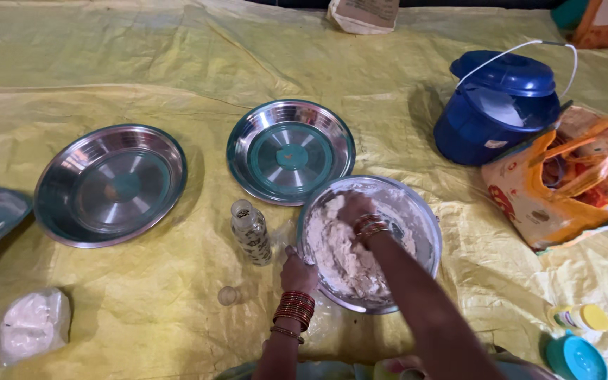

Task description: The person kneads a large mass of dough in a metal bowl, periodically adding liquid from a bottle. The person uses both hands to fold and press the dough repeatedly.

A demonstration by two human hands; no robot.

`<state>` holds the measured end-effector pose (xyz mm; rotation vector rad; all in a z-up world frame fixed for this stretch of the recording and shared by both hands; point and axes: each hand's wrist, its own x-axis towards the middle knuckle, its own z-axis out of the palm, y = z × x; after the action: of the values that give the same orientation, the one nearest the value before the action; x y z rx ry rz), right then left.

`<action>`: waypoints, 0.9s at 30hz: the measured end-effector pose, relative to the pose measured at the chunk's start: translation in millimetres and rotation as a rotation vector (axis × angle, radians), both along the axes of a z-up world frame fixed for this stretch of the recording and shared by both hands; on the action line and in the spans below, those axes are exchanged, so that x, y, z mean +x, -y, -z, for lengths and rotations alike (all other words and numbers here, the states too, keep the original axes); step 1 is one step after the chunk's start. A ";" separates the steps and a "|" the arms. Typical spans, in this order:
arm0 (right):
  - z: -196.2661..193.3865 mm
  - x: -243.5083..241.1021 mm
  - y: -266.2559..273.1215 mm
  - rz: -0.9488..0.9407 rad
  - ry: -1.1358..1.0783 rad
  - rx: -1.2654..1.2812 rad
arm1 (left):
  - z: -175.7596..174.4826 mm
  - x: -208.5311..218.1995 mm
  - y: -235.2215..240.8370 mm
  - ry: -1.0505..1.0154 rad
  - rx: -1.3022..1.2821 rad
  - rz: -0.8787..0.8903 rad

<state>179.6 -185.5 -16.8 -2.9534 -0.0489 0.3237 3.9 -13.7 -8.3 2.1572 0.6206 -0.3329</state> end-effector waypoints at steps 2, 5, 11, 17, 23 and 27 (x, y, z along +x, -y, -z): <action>-27.3 -11.5 29.9 -0.069 -0.007 0.032 | -0.9 1.1 3.0 -0.015 0.006 -0.012; -66.7 -41.7 72.7 -0.163 -0.063 0.023 | -5.3 3.9 2.1 -0.039 0.002 -0.014; -103.0 -93.3 124.8 -0.381 0.013 0.230 | -9.0 1.4 1.5 0.007 0.007 0.007; -109.5 -123.3 125.5 -0.246 -0.436 0.263 | -11.7 1.8 -2.4 -0.031 -0.021 0.058; -106.4 -153.5 109.0 -0.491 -0.442 -0.054 | 8.7 4.4 -4.7 0.111 0.028 0.102; -101.4 -166.6 84.3 -0.433 -0.405 -0.110 | 20.6 9.0 -7.8 0.091 0.100 0.191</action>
<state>13.0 -269.8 84.6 -2.8924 -0.6374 1.0010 12.9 -5.9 -28.9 2.3196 0.3884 -0.3092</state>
